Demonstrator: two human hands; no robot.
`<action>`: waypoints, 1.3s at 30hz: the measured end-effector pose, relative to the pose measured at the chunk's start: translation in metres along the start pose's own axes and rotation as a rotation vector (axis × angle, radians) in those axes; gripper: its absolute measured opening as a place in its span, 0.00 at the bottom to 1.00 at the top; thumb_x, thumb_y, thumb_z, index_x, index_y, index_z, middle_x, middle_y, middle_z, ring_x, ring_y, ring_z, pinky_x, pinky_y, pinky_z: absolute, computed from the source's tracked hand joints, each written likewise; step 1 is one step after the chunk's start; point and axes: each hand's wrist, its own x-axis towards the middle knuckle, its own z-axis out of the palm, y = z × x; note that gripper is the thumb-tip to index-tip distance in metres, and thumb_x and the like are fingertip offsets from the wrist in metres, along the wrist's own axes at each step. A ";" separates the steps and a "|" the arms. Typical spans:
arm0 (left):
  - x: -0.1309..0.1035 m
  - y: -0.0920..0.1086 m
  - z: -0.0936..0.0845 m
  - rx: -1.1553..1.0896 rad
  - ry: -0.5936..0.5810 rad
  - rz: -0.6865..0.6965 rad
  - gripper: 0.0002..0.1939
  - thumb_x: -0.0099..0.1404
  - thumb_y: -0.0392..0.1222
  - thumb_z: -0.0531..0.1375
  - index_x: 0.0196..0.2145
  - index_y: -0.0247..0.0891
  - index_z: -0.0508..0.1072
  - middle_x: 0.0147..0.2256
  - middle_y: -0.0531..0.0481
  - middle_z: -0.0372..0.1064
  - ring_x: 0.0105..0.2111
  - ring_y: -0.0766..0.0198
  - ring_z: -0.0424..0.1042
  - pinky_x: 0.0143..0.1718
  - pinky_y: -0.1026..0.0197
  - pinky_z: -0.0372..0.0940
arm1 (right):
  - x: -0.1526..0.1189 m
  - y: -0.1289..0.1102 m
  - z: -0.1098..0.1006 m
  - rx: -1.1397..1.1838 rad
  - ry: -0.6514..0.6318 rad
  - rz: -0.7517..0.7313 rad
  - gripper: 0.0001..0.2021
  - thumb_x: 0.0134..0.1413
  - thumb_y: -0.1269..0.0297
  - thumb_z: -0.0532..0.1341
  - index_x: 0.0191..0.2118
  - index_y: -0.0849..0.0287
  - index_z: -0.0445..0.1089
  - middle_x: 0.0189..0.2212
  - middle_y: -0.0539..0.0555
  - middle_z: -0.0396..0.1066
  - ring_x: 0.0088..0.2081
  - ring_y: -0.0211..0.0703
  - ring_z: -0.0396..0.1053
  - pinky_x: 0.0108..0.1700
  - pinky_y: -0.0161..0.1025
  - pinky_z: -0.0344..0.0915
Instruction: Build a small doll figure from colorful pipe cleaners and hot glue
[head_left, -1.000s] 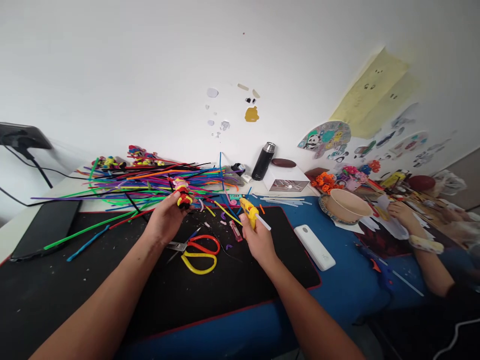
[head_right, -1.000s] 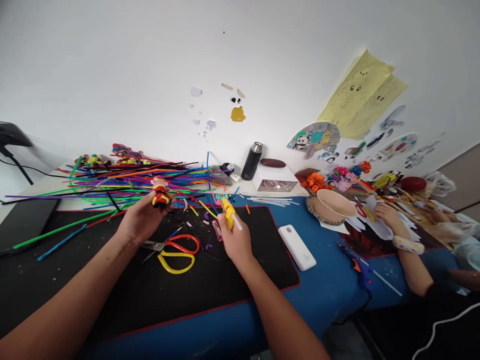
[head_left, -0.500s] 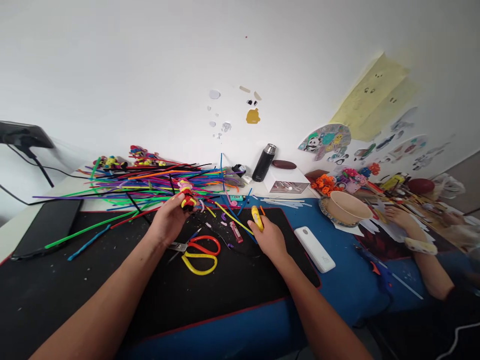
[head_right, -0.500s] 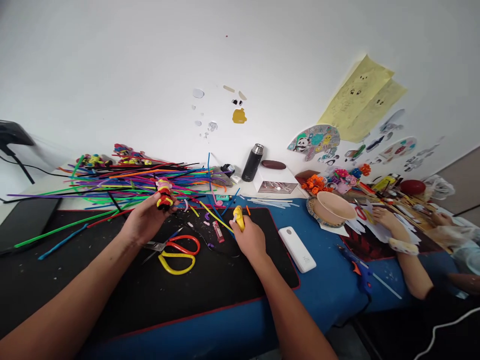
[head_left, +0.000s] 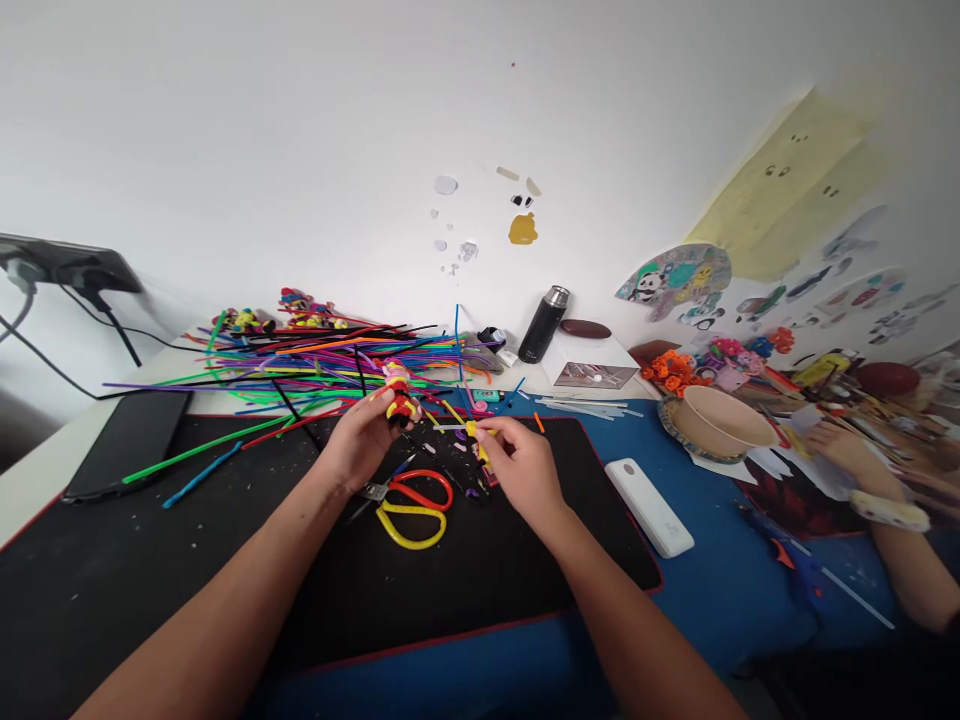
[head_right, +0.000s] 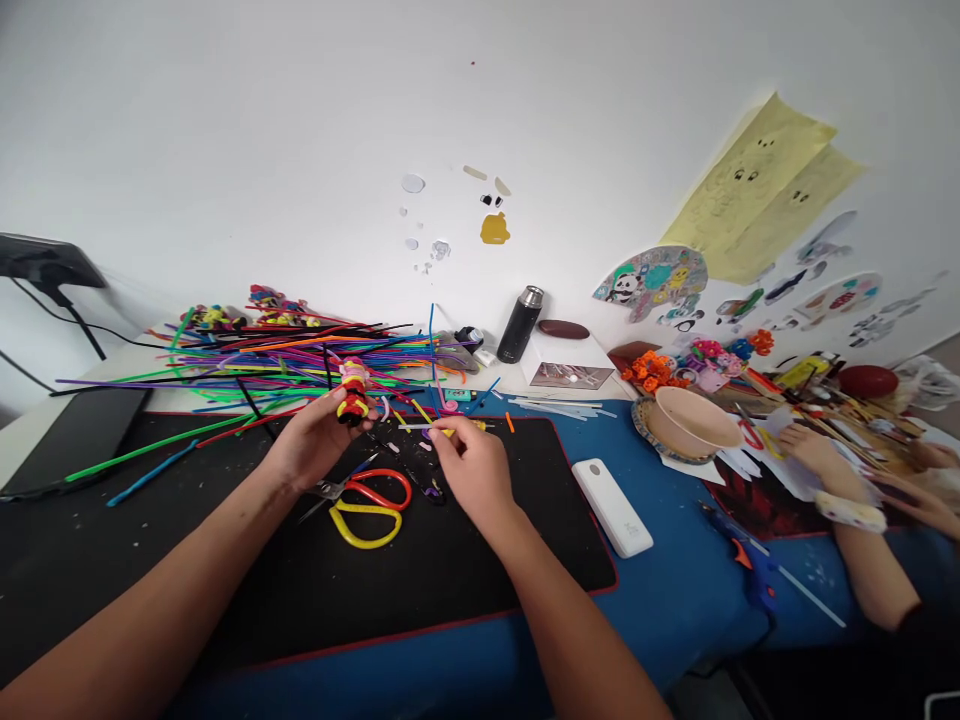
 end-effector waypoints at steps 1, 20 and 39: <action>0.000 -0.001 0.000 0.003 -0.004 -0.007 0.16 0.57 0.49 0.78 0.35 0.36 0.82 0.31 0.46 0.78 0.33 0.58 0.78 0.34 0.59 0.73 | 0.002 -0.004 0.010 0.037 -0.003 -0.010 0.14 0.67 0.52 0.64 0.43 0.54 0.83 0.22 0.47 0.70 0.25 0.42 0.65 0.33 0.39 0.61; -0.002 -0.007 -0.001 0.032 0.046 -0.066 0.19 0.53 0.49 0.80 0.36 0.35 0.84 0.32 0.48 0.79 0.31 0.62 0.75 0.35 0.61 0.73 | 0.017 -0.023 0.065 0.340 -0.029 -0.109 0.09 0.66 0.57 0.64 0.42 0.55 0.78 0.20 0.43 0.60 0.22 0.38 0.59 0.30 0.38 0.58; -0.003 -0.007 0.002 0.060 0.062 -0.097 0.20 0.52 0.50 0.81 0.34 0.35 0.83 0.33 0.49 0.77 0.33 0.62 0.74 0.36 0.61 0.72 | 0.017 -0.026 0.066 0.360 -0.035 -0.129 0.07 0.65 0.58 0.64 0.39 0.54 0.77 0.19 0.43 0.62 0.21 0.38 0.58 0.29 0.38 0.59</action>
